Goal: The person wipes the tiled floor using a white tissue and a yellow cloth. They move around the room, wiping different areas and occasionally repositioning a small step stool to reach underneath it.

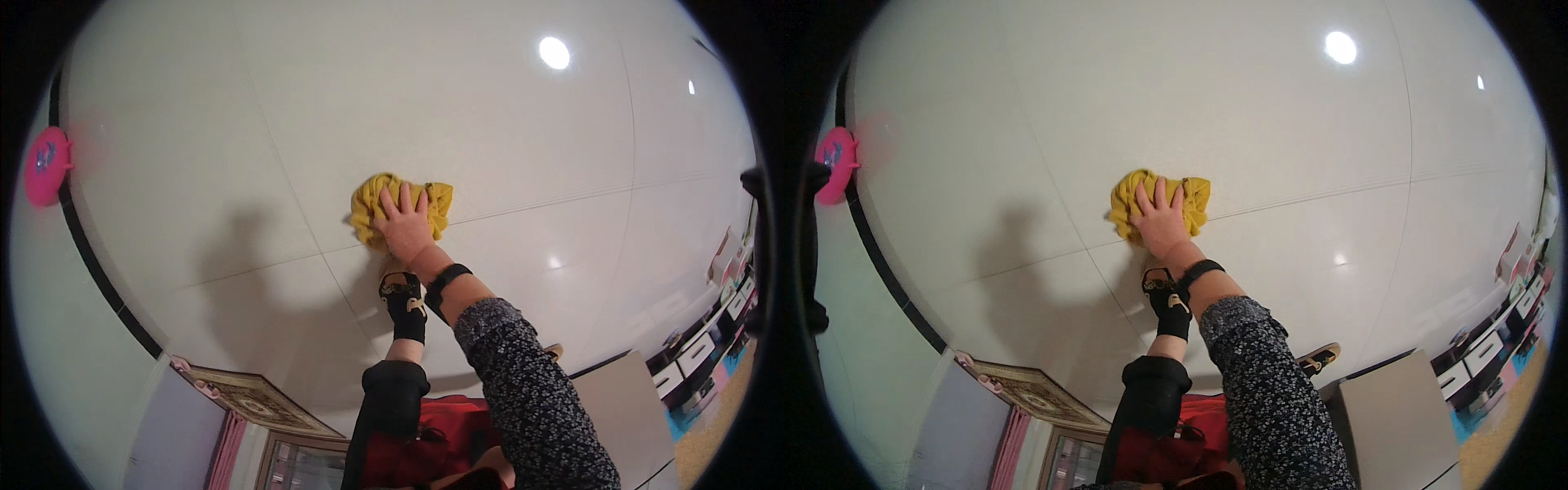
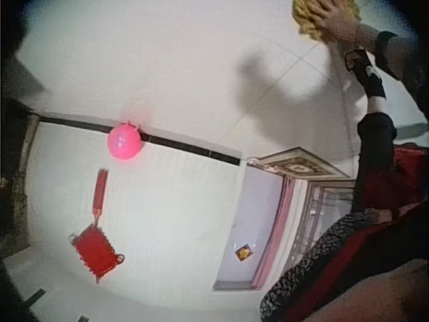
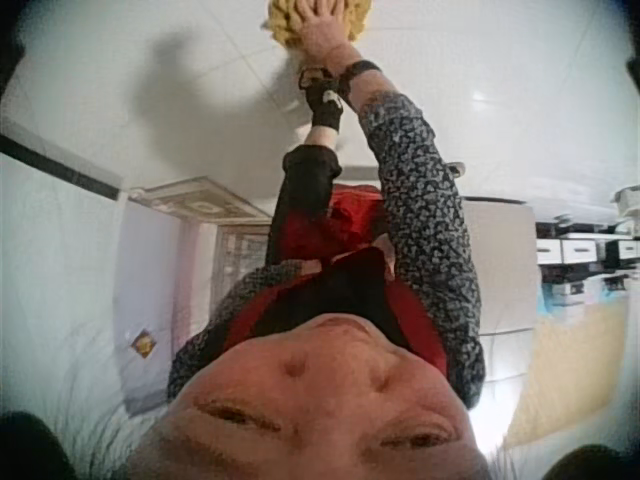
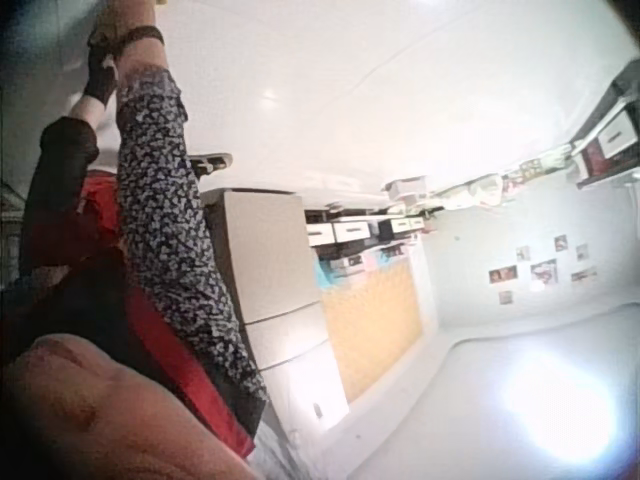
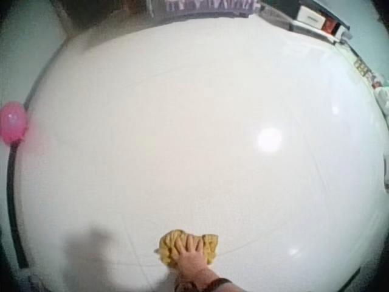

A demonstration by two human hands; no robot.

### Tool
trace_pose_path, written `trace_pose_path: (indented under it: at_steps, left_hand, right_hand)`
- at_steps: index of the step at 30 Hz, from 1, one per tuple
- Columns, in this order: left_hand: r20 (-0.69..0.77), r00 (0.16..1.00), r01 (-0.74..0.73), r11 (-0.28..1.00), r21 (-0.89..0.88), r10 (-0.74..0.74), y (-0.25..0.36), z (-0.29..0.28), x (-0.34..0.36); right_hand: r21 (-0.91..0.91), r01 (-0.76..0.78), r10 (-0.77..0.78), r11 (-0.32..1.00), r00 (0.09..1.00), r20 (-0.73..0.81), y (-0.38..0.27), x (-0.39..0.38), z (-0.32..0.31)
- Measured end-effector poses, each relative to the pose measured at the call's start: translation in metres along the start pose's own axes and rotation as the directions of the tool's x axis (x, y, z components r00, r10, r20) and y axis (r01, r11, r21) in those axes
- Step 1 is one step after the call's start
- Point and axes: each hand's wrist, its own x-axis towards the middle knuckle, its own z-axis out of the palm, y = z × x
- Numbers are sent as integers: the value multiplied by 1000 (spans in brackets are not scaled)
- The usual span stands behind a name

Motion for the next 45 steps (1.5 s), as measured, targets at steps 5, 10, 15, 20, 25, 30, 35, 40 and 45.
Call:
trace_pose_path:
  at_steps: [5, 10, 15, 20, 25, 30, 35, 40, 45]
  left_hand:
    - [-103, 995, -11, 998, -68, 4, 17, 5, 7]
    - [-269, 962, -83, 987, -140, 43, 36, 4, 1]
    - [-59, 998, 20, 999, 45, -17, 33, 19, 10]
    - [59, 998, 9, 1000, 8, -10, 17, 30, 3]
    - [223, 970, -129, 984, 121, 100, 19, 34, 9]
    - [106, 992, -91, 971, 221, 68, 17, 49, 12]
    - [90, 995, -58, 962, 265, 36, 11, 59, 21]
    - [-4, 999, -41, 977, 208, 43, 15, 40, 32]
    - [-79, 996, 42, 991, 129, -32, 26, 17, 38]
  right_hand:
    - [8, 104, -104, 995, 987, 121, 54, -52, -6]
    - [-124, -94, 111, 988, 984, 137, 115, -100, -20]
    - [36, -548, 548, 836, 836, -3, 165, -147, -13]
    - [438, -860, 897, 262, 385, 218, 178, -215, 7]
    - [670, -450, 411, -590, 547, 729, 161, -298, -8]
    - [524, -280, 220, -804, 679, 700, 157, -339, -33]
    - [426, -34, 269, -904, 731, 627, 183, -353, -48]
    - [921, 76, 612, -381, 768, 189, 179, -359, -61]
    - [703, 2, 524, -711, 667, 529, 174, -349, -94]
